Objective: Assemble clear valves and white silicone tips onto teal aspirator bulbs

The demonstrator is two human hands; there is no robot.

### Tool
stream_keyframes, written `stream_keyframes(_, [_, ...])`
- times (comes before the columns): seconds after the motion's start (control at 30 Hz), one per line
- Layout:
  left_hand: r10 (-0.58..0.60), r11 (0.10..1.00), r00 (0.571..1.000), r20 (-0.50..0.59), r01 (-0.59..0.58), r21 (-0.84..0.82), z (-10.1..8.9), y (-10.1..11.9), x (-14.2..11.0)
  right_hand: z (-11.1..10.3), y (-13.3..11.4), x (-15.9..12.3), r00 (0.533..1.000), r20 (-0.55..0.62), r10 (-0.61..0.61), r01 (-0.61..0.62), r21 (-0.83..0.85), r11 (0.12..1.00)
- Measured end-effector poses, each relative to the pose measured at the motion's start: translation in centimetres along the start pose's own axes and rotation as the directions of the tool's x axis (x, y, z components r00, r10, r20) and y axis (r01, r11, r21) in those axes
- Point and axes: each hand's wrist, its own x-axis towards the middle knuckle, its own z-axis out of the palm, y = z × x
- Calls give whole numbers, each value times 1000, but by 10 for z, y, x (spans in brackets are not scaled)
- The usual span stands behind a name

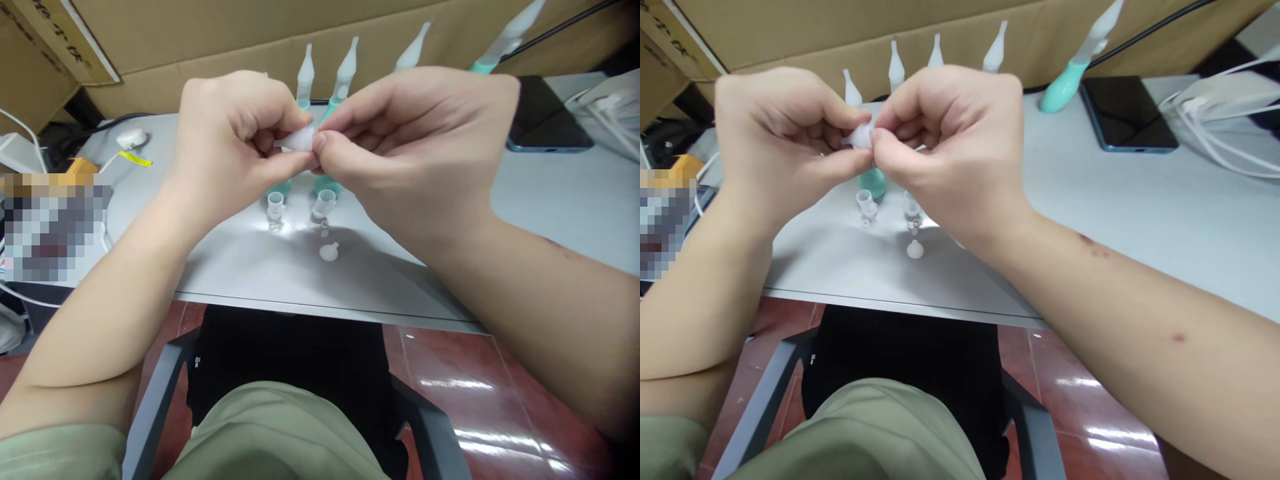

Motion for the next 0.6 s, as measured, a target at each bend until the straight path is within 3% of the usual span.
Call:
stream_keyframes(0.17, [-5,1000,999,43,5,2,1,10,4,-11,-3,2,1000,12,27,-26,-91,996])
stream_keyframes(0.3, [79,996,997,16,-80,32,3,28,14,-17,1,5,999,48,2,4,-124,992])
stream_keyframes(0.47, [80,997,996,30,-80,-4,-14,29,8,-14,6,8,995,101,11,-1,-95,995])
stream_keyframes(0.53, [62,996,992,110,-53,-76,-29,18,1,-15,8,9,980,200,-7,19,-62,998])
stream_keyframes(0.6, [61,984,938,341,-1,-176,-43,8,-2,-18,7,9,944,329,-5,37,-92,995])
